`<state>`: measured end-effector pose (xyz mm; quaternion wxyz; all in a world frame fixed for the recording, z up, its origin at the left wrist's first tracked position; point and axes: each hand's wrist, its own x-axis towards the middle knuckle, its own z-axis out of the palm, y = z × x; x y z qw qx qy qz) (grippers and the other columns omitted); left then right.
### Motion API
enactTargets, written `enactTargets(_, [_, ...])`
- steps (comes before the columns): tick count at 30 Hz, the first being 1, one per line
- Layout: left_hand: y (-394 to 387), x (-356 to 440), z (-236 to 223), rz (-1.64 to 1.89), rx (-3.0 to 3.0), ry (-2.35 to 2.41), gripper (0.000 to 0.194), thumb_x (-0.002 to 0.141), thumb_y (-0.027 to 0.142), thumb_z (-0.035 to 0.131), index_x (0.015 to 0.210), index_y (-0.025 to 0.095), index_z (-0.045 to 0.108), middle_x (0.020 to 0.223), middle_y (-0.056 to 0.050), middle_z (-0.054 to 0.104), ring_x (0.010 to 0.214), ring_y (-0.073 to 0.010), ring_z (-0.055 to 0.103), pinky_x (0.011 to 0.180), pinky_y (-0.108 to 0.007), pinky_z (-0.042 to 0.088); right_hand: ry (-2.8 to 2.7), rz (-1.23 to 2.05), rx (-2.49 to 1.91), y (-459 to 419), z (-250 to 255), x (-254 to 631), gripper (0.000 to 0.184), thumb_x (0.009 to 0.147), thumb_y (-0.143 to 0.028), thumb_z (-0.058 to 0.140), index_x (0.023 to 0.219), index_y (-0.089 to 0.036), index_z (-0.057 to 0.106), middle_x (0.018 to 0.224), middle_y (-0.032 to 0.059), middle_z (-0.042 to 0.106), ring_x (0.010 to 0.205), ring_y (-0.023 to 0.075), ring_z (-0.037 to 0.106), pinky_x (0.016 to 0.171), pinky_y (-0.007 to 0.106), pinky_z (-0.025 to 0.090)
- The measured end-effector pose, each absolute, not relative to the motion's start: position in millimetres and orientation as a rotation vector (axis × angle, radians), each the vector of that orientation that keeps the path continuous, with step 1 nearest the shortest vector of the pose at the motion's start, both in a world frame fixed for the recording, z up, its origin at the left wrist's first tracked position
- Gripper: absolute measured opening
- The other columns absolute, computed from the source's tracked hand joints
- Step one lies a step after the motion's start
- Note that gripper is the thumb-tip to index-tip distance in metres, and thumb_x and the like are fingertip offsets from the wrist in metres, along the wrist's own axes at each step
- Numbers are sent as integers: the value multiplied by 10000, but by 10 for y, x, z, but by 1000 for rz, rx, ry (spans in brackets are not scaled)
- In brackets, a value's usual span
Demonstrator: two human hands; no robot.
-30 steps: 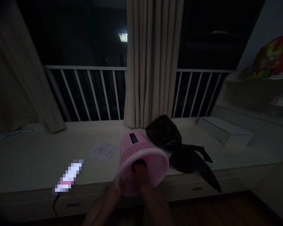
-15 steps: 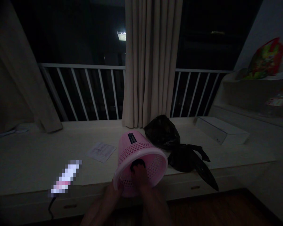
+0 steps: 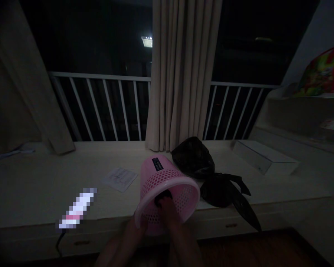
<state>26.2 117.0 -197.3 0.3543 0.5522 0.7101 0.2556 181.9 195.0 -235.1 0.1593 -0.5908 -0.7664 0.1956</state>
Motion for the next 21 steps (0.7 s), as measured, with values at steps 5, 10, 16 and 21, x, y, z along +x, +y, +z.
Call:
enactTargets(5, [1164, 252, -2025, 727, 1468, 1806, 357, 899, 113, 533, 1246, 134, 613, 1140, -100, 778, 1034, -201, 744, 852, -218, 533, -2162, 546, -1690, 1953, -2396, 1813, 388, 860, -103, 503, 1162, -161, 740, 1290, 126, 662, 1220, 265, 571, 1090, 384, 387])
enactTargets(10, [1176, 246, -2055, 702, 1481, 1800, 354, 917, 141, 525, 1265, 131, 587, 1179, -105, 765, 1068, -197, 731, 880, -222, 524, -2137, 587, -1651, 1942, -2383, 1785, 388, 862, -81, 496, 1160, -148, 735, 1281, 124, 669, 1231, 256, 574, 1093, 374, 394])
enactTargets(16, [1180, 245, -2097, 705, 1459, 1767, 350, 929, 133, 470, 1263, 106, 574, 1119, -119, 777, 1011, -199, 747, 844, -228, 535, -2134, 599, -1669, 1906, -2352, 1731, 375, 885, -105, 485, 1170, -151, 725, 1287, 124, 665, 1211, 248, 586, 1075, 349, 404])
enactTargets(21, [1170, 251, -2105, 742, 1454, 1786, 352, 896, 138, 526, 1241, 153, 599, 1137, -86, 780, 1086, -202, 731, 881, -221, 537, -2110, 622, -1651, 1904, -2364, 1713, 377, 870, -114, 487, 1157, -162, 726, 1265, 116, 678, 1201, 245, 594, 1066, 346, 413])
